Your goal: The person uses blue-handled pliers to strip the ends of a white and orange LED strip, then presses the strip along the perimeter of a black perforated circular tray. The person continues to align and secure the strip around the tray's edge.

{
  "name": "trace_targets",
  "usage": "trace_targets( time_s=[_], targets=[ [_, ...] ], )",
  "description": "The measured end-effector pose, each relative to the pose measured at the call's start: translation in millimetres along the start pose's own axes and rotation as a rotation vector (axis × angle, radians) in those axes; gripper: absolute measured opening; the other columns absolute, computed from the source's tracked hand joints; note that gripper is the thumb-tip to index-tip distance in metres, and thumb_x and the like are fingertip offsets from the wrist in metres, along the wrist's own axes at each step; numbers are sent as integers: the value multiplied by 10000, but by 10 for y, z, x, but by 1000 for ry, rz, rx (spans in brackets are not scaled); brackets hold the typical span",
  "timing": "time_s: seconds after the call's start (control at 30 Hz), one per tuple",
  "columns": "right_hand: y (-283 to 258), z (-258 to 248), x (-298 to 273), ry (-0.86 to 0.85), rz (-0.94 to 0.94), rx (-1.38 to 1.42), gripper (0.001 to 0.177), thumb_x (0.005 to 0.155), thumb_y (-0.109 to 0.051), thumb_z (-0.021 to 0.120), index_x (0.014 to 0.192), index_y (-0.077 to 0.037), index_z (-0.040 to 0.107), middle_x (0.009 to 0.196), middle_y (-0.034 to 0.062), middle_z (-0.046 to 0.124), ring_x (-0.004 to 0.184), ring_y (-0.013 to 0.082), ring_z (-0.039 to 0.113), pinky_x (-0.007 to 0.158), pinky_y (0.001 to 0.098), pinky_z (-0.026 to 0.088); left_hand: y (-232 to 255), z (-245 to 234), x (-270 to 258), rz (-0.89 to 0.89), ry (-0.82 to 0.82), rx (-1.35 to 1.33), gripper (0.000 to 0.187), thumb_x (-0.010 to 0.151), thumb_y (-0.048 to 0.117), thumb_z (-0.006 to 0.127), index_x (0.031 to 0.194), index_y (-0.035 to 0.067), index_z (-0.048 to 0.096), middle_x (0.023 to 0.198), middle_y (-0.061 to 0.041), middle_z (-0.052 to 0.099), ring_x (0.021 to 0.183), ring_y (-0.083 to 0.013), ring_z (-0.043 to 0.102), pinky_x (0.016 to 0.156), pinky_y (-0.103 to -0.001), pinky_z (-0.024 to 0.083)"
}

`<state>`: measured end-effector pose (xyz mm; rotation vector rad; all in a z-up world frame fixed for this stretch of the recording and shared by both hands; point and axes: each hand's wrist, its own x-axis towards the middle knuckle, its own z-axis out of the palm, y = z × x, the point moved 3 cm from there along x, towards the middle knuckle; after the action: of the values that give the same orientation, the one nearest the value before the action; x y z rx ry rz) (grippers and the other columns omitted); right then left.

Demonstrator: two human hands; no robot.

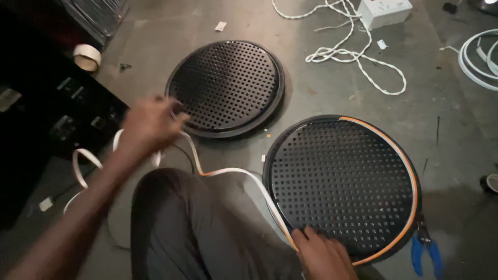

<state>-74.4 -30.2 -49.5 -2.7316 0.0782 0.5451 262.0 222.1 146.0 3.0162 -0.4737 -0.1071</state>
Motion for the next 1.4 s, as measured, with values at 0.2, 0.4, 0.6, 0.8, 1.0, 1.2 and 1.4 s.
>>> trace_targets(
  time_s=[0.2, 0.4, 0.6, 0.8, 1.0, 1.2, 1.4],
  targets=[
    [-183, -288, -28, -5, -45, 65, 428, 792, -154, 741, 1182, -174, 568, 1086, 126, 614, 944, 354, 696, 799, 496, 550, 908, 539, -649, -18, -468, 60, 537, 924, 605, 618, 1292, 217, 670, 1238, -120, 691, 1164, -317, 656, 986, -469, 522],
    [-194, -325, -140, 128, -65, 83, 376, 796, -119, 706, 1148, -136, 573, 1049, 126, 638, 872, 372, 696, 754, 498, 546, 1102, 1245, -797, 522, -906, 182, 475, 822, 437, 755, 1237, 209, 731, 1225, -46, 721, 1148, -272, 674, 989, -411, 537],
    [-253, -432, -180, 195, -92, 153, 319, 828, -195, 727, 1092, -104, 574, 959, 124, 659, 832, 373, 695, 714, 502, 545, 1051, 1220, -879, 545, -580, 132, 326, 902, 206, 649, 1225, 202, 694, 1038, -96, 750, 977, -327, 725, 809, -475, 570],
    [-303, -496, -161, 137, -44, 119, 332, 858, -274, 736, 1119, -124, 594, 952, 118, 658, 791, 371, 697, 708, 502, 550, 906, 952, -845, 744, -76, 154, 433, 749, 105, 681, 1174, 191, 696, 885, -110, 714, 741, -332, 725, 685, -499, 559],
    [-321, -532, -188, 145, -49, 121, 278, 847, -233, 718, 1075, -119, 607, 981, 121, 651, 786, 372, 695, 707, 500, 550, 328, 440, -205, 479, 14, 322, 349, 850, 151, 669, 1187, 223, 719, 1046, -101, 746, 865, -310, 744, 689, -460, 591],
    [-211, -512, -213, 121, -7, 66, 123, 850, -175, 670, 957, -139, 623, 938, 89, 662, 872, 327, 701, 773, 493, 538, -318, 482, 92, -60, -292, -71, 223, 988, 228, 643, 1189, 181, 727, 1018, -105, 824, 776, -219, 801, 737, -393, 605],
    [-119, -516, -162, 146, -11, 105, 198, 825, -190, 670, 1013, -137, 639, 994, 103, 666, 897, 347, 698, 763, 517, 529, -945, 662, -79, -389, -146, -1062, 198, 987, 100, 636, 1146, -18, 647, 1025, -186, 730, 846, -362, 752, 682, -426, 620]
  ],
)
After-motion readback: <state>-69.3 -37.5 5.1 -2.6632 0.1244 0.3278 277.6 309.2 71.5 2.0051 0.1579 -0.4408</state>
